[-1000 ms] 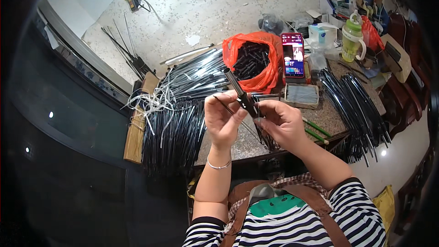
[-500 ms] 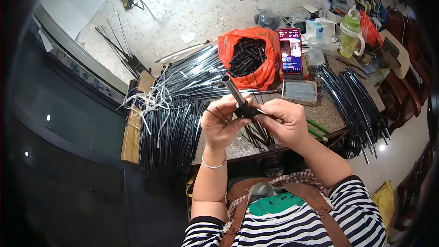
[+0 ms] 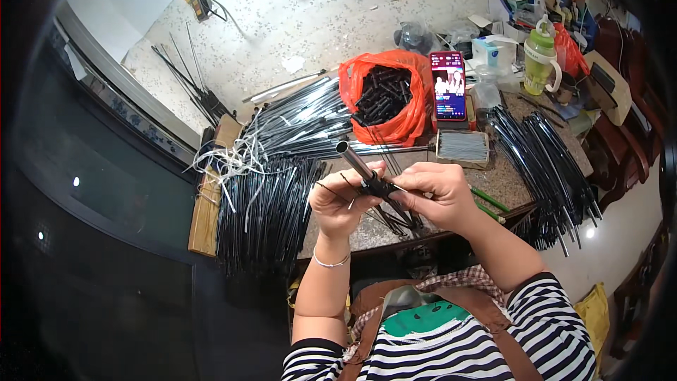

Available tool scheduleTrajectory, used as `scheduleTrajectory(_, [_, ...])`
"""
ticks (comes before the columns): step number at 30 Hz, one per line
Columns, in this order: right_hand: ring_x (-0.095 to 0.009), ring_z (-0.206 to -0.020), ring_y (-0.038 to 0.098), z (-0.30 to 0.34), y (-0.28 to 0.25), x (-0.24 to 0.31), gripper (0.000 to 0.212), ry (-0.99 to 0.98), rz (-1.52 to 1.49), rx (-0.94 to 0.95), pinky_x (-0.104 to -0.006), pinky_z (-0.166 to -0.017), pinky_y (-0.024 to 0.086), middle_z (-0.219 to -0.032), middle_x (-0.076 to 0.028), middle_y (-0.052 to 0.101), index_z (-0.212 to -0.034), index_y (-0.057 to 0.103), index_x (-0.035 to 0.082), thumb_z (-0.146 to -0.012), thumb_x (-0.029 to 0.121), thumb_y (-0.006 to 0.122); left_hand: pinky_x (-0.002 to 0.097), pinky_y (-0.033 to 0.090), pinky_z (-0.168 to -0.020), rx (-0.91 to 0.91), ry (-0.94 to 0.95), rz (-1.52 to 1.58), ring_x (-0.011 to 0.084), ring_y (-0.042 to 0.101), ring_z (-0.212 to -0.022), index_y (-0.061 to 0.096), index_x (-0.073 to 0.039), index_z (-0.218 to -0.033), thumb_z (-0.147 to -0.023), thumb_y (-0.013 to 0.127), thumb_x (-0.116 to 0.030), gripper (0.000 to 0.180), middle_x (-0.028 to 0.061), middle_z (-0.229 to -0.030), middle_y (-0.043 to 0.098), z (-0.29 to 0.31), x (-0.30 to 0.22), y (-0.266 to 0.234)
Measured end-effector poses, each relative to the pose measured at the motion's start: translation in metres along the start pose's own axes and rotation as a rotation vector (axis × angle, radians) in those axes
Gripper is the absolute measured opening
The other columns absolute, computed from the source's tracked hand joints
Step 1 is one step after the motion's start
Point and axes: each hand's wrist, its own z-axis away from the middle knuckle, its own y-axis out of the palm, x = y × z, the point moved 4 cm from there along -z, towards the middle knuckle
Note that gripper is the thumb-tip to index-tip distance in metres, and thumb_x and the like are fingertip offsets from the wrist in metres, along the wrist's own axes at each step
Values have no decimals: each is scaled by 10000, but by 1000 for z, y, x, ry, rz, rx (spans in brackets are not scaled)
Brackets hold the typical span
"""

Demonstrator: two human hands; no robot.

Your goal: The person is assembling cable components by grouping black tubes and inserting them into a metal connector sleeve using pliers.

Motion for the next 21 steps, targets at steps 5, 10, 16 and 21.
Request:
scheduleTrajectory(5, [-225,-499,480,4,4,10,300,-300,434,48,-296,-433,390,-629,-97,464,-895,487,-35,-605,-7,558,362,419,-740,-62,99,-211,270,515,-847,460,53,-845,-609,567,110,265,191,-881,522,7,0,10])
scheduleTrajectory(10, [-241,-558,507,3,-3,10,387,-190,360,-104,-291,-497,421,-734,-118,516,-950,468,3,-585,11,596,319,414,-743,-108,234,-803,281,504,-879,504,62,-816,-598,629,-23,265,183,-922,513,10,-5,31])
scheduleTrajectory(16, [-146,-690,520,6,-46,-5,329,16,82,-48,-237,-606,418,-772,-84,522,-929,466,14,-620,-26,573,331,444,-624,295,696,-1371,267,520,-723,476,-2,-787,-712,524,-135,160,111,-822,501,31,-65,53])
scheduleTrajectory(21, [-130,-761,510,9,-34,3,274,154,37,96,-221,-658,426,-855,-84,519,-887,505,-20,-622,-74,548,231,394,-601,-150,-59,-634,164,486,-665,515,18,-692,-649,533,26,48,97,-755,504,0,-13,23])
